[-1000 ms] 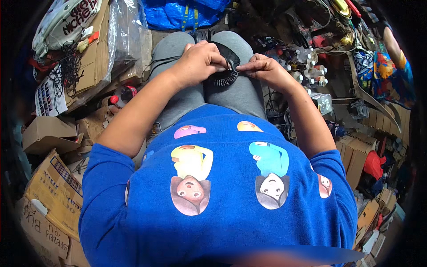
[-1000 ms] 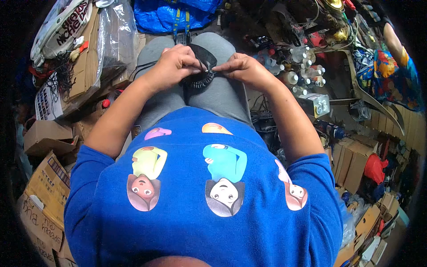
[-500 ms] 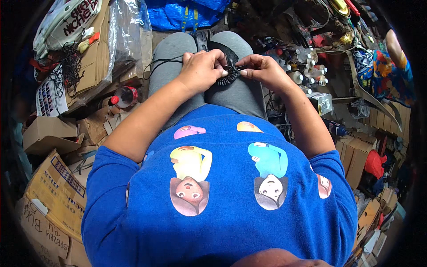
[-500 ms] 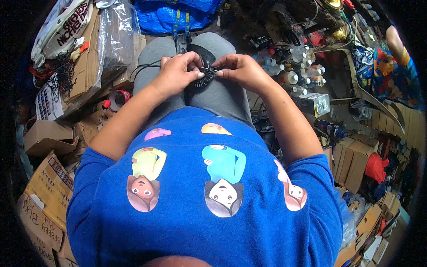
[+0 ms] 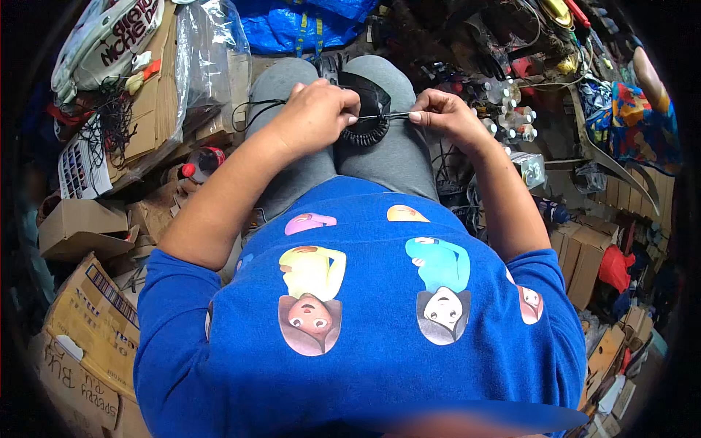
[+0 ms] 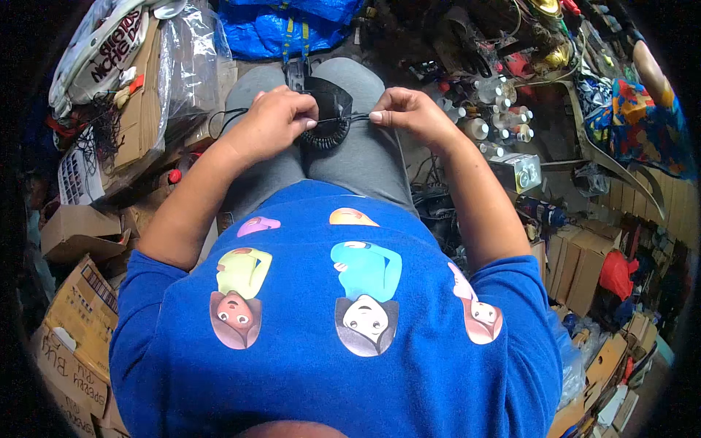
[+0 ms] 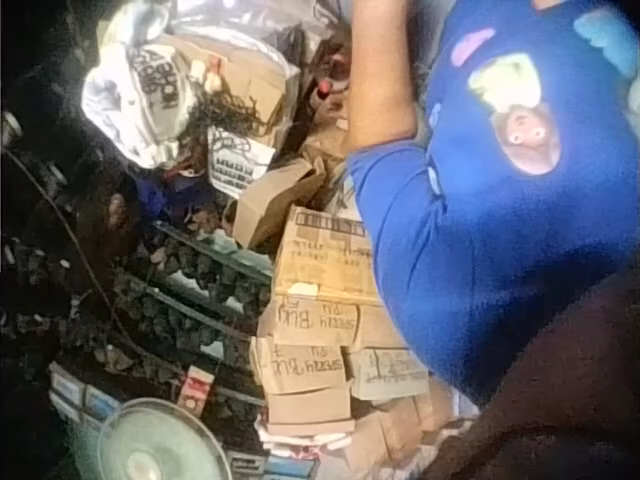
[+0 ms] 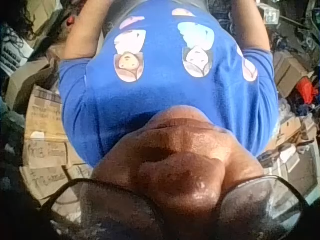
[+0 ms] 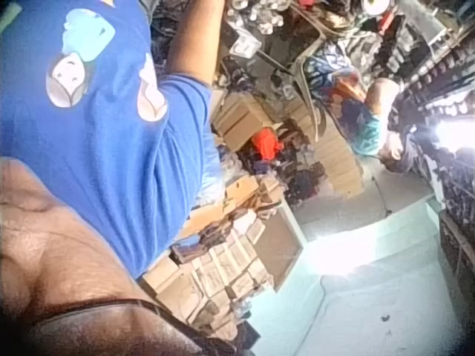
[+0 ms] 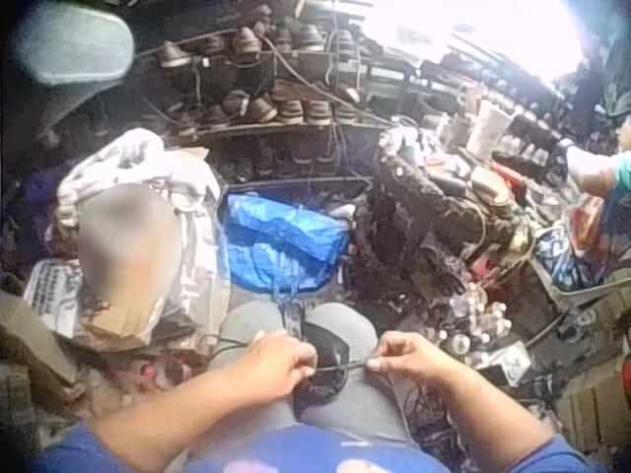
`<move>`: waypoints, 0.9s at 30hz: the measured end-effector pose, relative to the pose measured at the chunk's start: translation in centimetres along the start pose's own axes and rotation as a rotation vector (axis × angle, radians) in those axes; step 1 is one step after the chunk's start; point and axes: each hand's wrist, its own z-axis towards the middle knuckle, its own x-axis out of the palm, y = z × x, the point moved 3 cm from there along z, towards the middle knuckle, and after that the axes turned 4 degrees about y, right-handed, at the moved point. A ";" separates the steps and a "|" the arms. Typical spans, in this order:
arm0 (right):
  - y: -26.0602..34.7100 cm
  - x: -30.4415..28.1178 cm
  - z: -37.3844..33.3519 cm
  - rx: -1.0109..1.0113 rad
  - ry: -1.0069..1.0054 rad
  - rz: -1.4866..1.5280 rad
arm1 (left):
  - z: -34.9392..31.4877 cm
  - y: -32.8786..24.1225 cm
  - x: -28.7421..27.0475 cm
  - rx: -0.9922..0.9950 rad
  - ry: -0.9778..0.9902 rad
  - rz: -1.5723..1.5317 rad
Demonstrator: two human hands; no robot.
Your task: Hand-sewing a black leather shoe component using a needle and thread.
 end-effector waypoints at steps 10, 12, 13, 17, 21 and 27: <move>-1.9 0.7 -2.9 -0.006 -0.162 -0.015 | 1.9 -0.4 1.0 0.020 0.083 -0.228; -0.6 1.4 -3.0 -0.068 -0.253 0.024 | 2.1 -0.3 1.2 0.040 0.096 -0.239; -0.8 1.4 -2.8 -0.068 -0.259 0.022 | 2.1 -0.3 1.4 0.046 0.096 -0.240; -0.7 1.7 -2.5 -0.146 -0.257 -0.407 | 2.0 0.2 2.0 0.065 0.090 -0.226; -0.6 1.7 -4.5 0.008 -0.105 -0.038 | 1.8 0.6 2.1 0.065 0.094 -0.231; 3.5 1.7 -5.9 -0.018 -0.030 -0.014 | 1.9 -0.2 1.3 0.090 0.127 -0.070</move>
